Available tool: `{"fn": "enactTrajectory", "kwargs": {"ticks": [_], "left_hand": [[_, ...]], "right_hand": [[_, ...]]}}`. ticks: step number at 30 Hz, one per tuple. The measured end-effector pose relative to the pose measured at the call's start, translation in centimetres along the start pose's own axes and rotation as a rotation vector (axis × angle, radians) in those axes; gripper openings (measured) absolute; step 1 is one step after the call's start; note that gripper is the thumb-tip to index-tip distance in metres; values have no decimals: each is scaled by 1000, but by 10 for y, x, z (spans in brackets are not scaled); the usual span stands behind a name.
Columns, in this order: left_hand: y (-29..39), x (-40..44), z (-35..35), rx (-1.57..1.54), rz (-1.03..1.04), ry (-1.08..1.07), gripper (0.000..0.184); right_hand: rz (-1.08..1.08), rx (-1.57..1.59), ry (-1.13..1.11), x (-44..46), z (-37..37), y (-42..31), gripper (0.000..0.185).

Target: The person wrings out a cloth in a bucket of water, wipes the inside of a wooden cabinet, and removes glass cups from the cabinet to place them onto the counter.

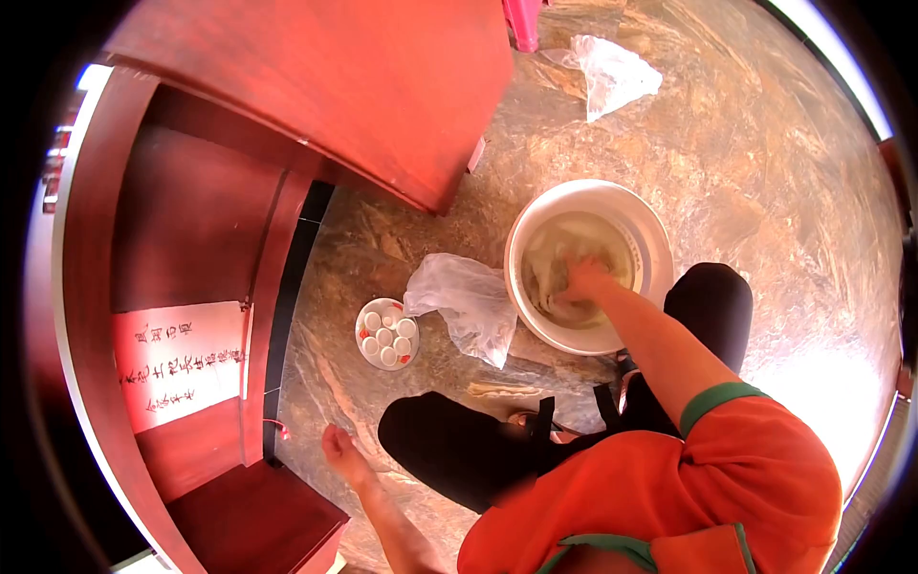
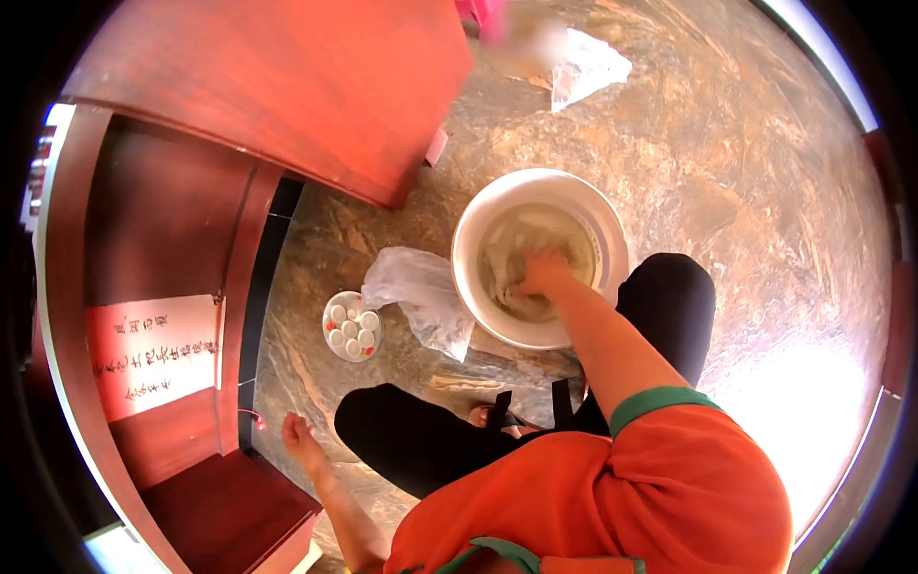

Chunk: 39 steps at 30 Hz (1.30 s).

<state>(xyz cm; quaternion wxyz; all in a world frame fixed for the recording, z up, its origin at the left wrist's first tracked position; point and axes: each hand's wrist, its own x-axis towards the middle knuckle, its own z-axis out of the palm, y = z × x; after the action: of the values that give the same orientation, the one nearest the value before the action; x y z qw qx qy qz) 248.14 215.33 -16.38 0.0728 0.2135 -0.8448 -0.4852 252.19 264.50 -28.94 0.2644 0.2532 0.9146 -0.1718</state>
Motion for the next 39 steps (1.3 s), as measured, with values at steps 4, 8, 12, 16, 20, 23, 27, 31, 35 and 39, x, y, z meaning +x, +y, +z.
{"fn": "enactTrajectory", "kwargs": {"ticks": [4, 8, 12, 16, 20, 23, 27, 31, 35, 39], "left_hand": [[124, -55, 60, -15, 246, -92, 22], [189, -117, 154, -176, 337, -581, 22], [173, -156, 259, -230, 121, -1234, 47], [160, -159, 330, -308, -614, -1131, 62], [139, -158, 352, -320, -890, -1271, 57], [106, -166, 383, -529, -1066, -1297, 56], [116, -170, 379, -1042, -950, -1290, 38], [151, -173, 358, -915, -807, -922, 28], [162, -176, 353, -767, -536, -911, 23], [158, -176, 366, -790, -299, -1087, 21]], "right_hand": [[-288, -485, -251, 33, 46, 7, 53], [-341, -233, -211, 46, 61, 23, 31], [-485, -101, -305, 39, -21, 27, 23], [-719, 18, -125, -5, -87, 24, 21], [-618, 619, -47, -50, -116, 31, 25], [-448, 1346, -199, -79, -137, 16, 31], [-453, 2205, -341, -97, -155, -25, 42], [-175, 1497, 400, -51, -108, -16, 34], [-167, 1551, 372, -32, -82, 3, 31], [-79, 2171, -504, -39, -86, 10, 48]]}}
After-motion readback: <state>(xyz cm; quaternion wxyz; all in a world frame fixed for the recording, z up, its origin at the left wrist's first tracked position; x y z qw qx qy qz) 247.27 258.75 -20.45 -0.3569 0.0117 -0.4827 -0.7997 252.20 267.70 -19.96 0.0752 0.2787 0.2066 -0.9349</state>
